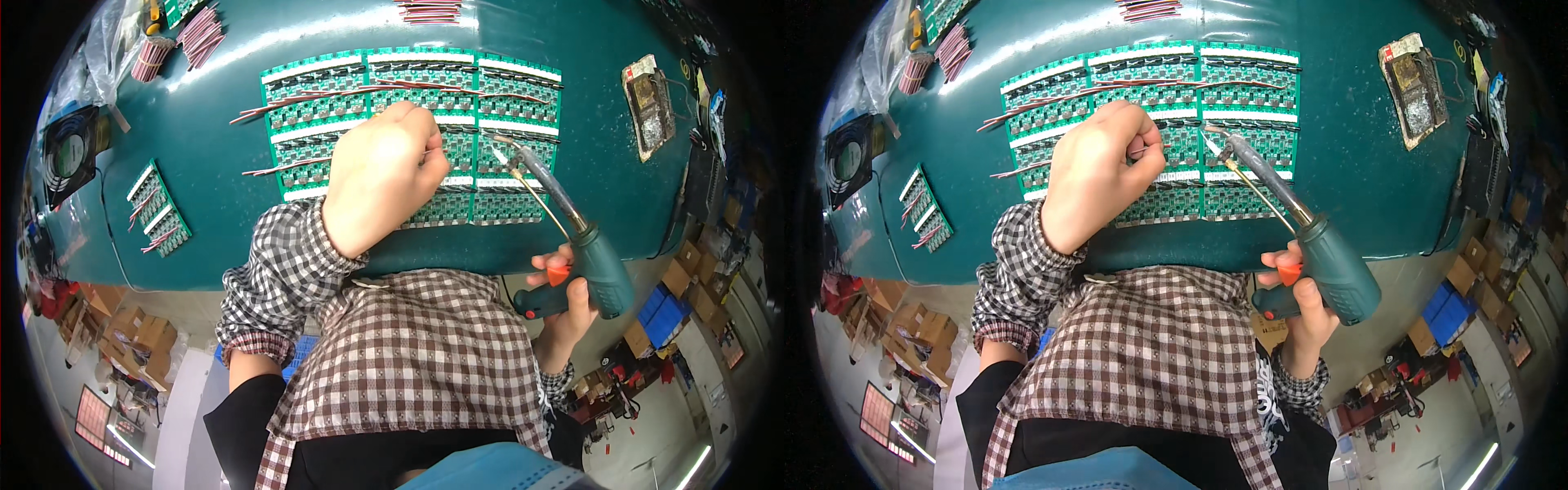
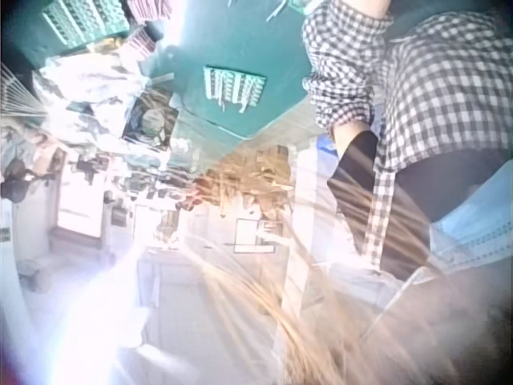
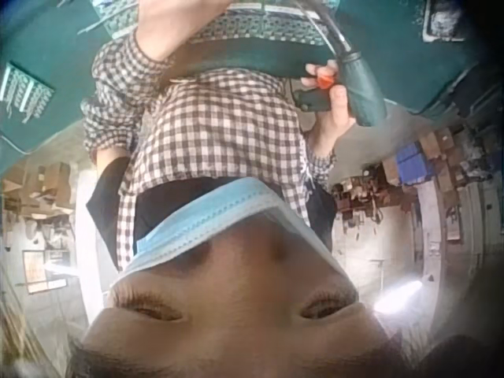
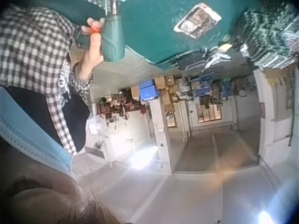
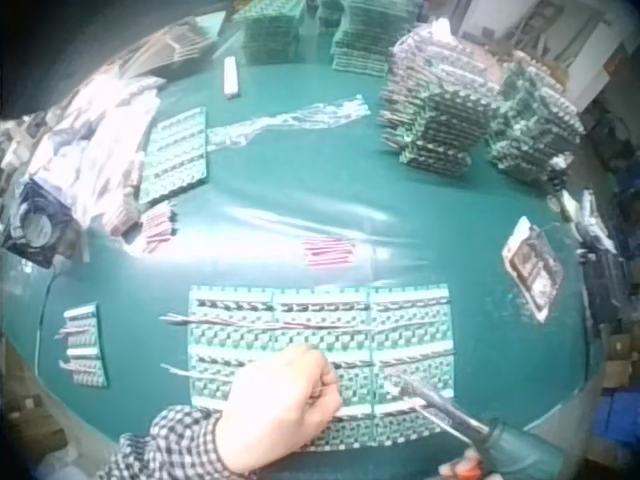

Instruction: The person uses a soldering iron to attach red and white wires to multiple green circuit boards arranged on a green workbench. They repeatedly pick up wires, position them on the boards, and apply solder to secure the connections.

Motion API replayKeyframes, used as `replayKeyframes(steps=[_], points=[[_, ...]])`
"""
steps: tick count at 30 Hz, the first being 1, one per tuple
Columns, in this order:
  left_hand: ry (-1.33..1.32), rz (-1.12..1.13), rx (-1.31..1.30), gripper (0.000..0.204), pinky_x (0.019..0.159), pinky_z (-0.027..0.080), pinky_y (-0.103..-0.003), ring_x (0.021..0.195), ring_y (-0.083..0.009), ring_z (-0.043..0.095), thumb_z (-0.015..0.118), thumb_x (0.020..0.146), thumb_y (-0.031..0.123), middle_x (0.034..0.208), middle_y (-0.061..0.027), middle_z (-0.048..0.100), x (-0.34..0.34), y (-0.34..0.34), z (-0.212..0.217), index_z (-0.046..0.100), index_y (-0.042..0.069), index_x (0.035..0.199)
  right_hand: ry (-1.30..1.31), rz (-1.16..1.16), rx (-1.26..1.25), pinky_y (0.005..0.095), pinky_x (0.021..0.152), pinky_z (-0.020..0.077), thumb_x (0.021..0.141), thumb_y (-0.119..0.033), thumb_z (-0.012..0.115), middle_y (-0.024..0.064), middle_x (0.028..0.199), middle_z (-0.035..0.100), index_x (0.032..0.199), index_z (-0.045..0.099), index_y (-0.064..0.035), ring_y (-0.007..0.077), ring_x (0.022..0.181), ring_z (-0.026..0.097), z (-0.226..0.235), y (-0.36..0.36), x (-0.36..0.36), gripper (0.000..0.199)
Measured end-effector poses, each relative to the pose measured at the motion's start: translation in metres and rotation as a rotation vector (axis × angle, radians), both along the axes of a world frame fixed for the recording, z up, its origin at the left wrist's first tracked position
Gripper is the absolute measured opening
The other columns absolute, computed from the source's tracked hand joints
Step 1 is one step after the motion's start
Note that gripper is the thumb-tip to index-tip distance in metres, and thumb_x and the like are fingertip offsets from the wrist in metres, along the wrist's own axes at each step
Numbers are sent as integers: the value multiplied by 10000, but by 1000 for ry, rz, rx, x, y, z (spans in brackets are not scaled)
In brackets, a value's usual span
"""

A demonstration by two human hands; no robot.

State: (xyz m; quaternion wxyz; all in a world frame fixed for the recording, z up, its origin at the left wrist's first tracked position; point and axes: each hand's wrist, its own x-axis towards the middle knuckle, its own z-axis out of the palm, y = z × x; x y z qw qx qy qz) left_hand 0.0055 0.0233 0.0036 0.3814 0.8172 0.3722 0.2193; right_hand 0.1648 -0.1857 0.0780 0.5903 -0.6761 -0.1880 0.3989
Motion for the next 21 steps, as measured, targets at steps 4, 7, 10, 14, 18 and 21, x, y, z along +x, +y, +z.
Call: replayKeyframes(steps=[4, 7, 10, 14, 18, 21], points=[[-15, 8, -18, 95, 522, 450, -316, 569, -206, 551, 632, 678, 4, 648, -55, 535, -1, -1, -1, 557, 57, 703, -36, 25, -82, 360, 623, 594, 865, -276, 630, 173, 934, 621, 1140, 520, 116, 311, 839, 657, 2, 0, -4, 491], [-21, -1, -37, 94, 518, 446, -315, 563, -204, 542, 633, 676, 4, 645, -56, 531, -1, 1, -1, 560, 54, 706, -8, 47, -114, 369, 655, 587, 846, -227, 644, 177, 945, 628, 1138, 532, 115, 308, 842, 656, 4, -2, -4, 464], [-16, -12, -45, 90, 517, 442, -318, 562, -207, 539, 633, 676, 4, 646, -59, 529, 0, 1, -1, 561, 50, 706, 6, 43, -136, 374, 685, 580, 828, -182, 660, 179, 946, 635, 1131, 545, 114, 297, 839, 656, 5, -1, -8, 439], [-23, -32, -58, 88, 520, 440, -325, 565, -213, 537, 631, 675, 2, 650, -64, 528, -1, 4, 0, 560, 47, 703, 4, 54, -157, 354, 687, 572, 822, -169, 670, 173, 924, 640, 1132, 550, 107, 265, 802, 653, 6, 0, -9, 432], [-33, -44, -73, 89, 522, 440, -326, 567, -215, 539, 629, 675, 2, 650, -65, 527, -1, 5, -1, 556, 47, 700, -44, 63, -191, 343, 660, 570, 824, -192, 670, 166, 891, 637, 1132, 546, 108, 251, 771, 649, 6, 3, -10, 448], [-25, -49, -77, 90, 520, 437, -326, 567, -215, 540, 627, 677, 0, 649, -66, 525, -1, 5, 1, 553, 46, 697, -119, 89, -232, 340, 614, 572, 830, -256, 661, 150, 823, 630, 1123, 536, 129, 253, 747, 648, 5, 7, -12, 500]])
